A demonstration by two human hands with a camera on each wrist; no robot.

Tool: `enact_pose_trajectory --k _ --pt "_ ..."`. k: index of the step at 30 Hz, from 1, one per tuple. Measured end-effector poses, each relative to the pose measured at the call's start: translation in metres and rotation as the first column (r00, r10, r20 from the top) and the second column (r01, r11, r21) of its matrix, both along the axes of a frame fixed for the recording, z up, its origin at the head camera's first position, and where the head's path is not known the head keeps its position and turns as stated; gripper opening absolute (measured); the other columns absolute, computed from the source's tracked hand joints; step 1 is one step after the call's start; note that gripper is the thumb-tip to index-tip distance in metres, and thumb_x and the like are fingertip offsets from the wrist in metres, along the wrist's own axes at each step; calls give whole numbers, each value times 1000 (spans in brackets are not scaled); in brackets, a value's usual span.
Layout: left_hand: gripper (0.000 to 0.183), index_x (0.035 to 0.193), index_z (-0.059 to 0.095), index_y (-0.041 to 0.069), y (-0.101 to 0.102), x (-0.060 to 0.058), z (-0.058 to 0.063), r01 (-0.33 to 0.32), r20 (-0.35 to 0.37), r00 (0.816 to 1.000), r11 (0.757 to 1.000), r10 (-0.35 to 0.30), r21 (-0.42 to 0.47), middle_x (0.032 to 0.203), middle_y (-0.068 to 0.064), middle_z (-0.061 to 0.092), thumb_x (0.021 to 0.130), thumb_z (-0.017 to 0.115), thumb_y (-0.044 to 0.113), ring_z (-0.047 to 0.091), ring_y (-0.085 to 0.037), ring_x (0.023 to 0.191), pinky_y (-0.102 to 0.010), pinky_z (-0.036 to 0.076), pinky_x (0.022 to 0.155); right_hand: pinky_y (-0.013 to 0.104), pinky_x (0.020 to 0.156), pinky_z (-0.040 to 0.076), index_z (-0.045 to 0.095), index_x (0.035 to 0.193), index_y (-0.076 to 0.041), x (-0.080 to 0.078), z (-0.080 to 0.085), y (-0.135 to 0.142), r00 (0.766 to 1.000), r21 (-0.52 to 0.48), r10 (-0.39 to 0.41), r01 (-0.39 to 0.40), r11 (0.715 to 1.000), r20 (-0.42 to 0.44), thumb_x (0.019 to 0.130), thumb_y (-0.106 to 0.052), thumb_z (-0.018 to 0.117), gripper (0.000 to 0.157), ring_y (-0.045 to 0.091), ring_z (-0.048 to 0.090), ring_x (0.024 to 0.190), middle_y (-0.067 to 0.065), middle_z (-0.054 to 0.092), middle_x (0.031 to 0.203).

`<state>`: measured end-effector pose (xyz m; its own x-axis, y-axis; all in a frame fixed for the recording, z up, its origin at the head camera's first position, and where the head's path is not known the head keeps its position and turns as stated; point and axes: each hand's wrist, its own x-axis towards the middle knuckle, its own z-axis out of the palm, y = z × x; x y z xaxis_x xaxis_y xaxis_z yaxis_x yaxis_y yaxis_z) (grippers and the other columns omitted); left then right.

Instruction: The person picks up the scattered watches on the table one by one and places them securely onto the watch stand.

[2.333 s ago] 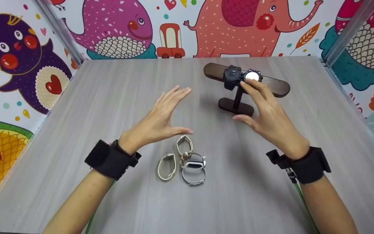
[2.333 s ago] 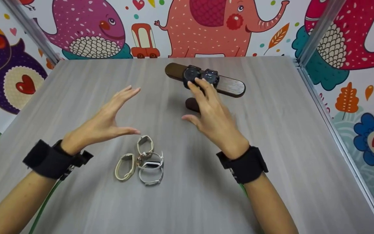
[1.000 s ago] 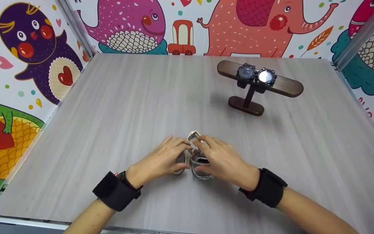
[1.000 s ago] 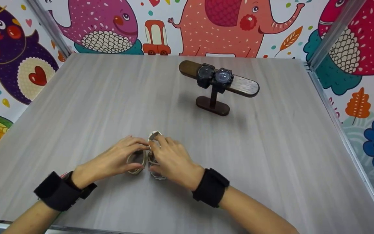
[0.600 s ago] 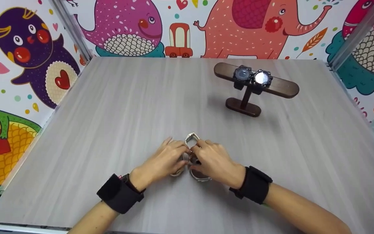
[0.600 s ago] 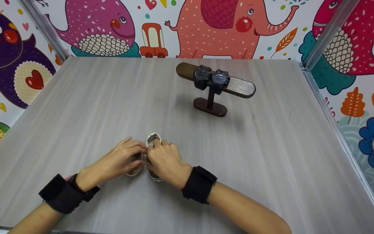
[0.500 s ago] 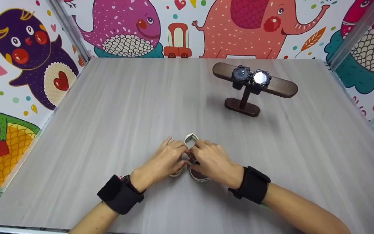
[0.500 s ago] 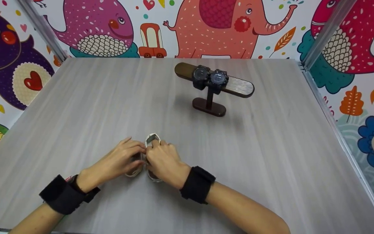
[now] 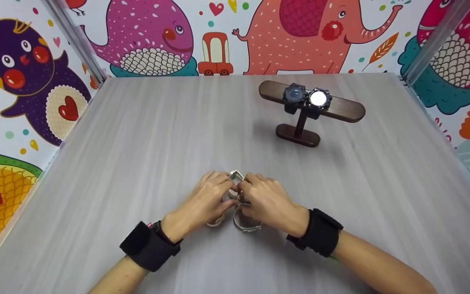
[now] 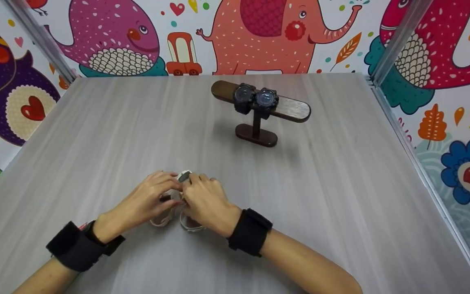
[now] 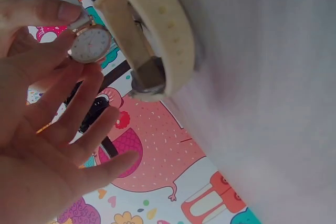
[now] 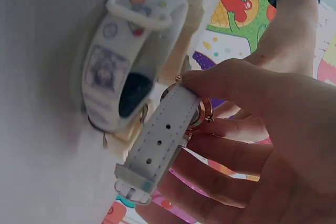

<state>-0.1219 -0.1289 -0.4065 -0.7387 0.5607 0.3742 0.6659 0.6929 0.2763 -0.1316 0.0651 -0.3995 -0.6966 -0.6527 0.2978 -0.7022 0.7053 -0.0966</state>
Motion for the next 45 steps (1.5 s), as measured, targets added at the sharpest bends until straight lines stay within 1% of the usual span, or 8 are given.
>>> enact_pose_trajectory --k 3,8,16,22,28,32,38,45 --pt "27 101 71 7 4 -4 2 22 -32 999 1000 -21 20 108 -7 71 81 82 20 64 -25 109 -45 52 100 37 58 55 69 96 -9 -2 3 7 1000 -44 -12 12 999 4 71 -25 87 34 21 62 76 3 63 88" --pt "34 108 70 7 12 -12 6 45 -67 997 998 -42 44 107 -7 69 81 82 22 63 -25 109 -43 52 98 38 64 59 72 104 -8 -8 8 21 1000 -132 -31 31 991 3 78 -34 85 39 21 67 83 3 67 95" --pt "46 125 64 4 28 -29 10 65 7 998 994 -66 90 118 -10 66 85 80 20 62 -27 114 -42 53 100 38 78 61 70 113 -5 -19 12 46 995 -230 -83 94 969 57 76 -18 85 42 23 69 94 6 69 105" --pt "50 128 62 1 41 -46 15 53 22 998 989 -57 140 124 -13 63 85 80 20 61 -29 115 -41 53 101 40 79 61 69 116 -4 -27 22 72 988 -309 -145 154 938 52 78 -16 84 43 26 68 98 9 68 109" --pt "56 134 57 -2 51 -67 20 25 36 999 988 -31 153 130 -17 60 86 79 17 60 -33 118 -44 50 105 41 74 59 68 120 -2 -33 33 108 966 -391 -254 253 885 50 80 -15 82 44 27 66 91 12 68 112" --pt "57 136 56 -3 56 -80 25 8 51 999 986 -17 168 131 -19 58 86 79 15 58 -35 119 -45 49 106 44 71 57 67 122 -2 -38 41 130 932 -429 -350 356 830 95 82 -15 81 45 29 65 90 15 67 116" --pt "55 137 56 -1 61 -97 33 -23 82 997 985 10 170 134 -19 55 88 77 14 57 -34 122 -45 50 104 51 80 52 66 123 1 -43 48 156 885 -484 -449 448 752 122 83 -13 79 44 36 64 99 20 65 116" --pt "54 137 55 -1 69 -120 45 -52 61 997 984 42 170 136 -21 53 89 76 12 54 -35 126 -46 47 108 40 72 43 65 124 2 -53 60 183 846 -540 -525 484 688 89 84 -11 79 45 39 63 97 23 64 116"
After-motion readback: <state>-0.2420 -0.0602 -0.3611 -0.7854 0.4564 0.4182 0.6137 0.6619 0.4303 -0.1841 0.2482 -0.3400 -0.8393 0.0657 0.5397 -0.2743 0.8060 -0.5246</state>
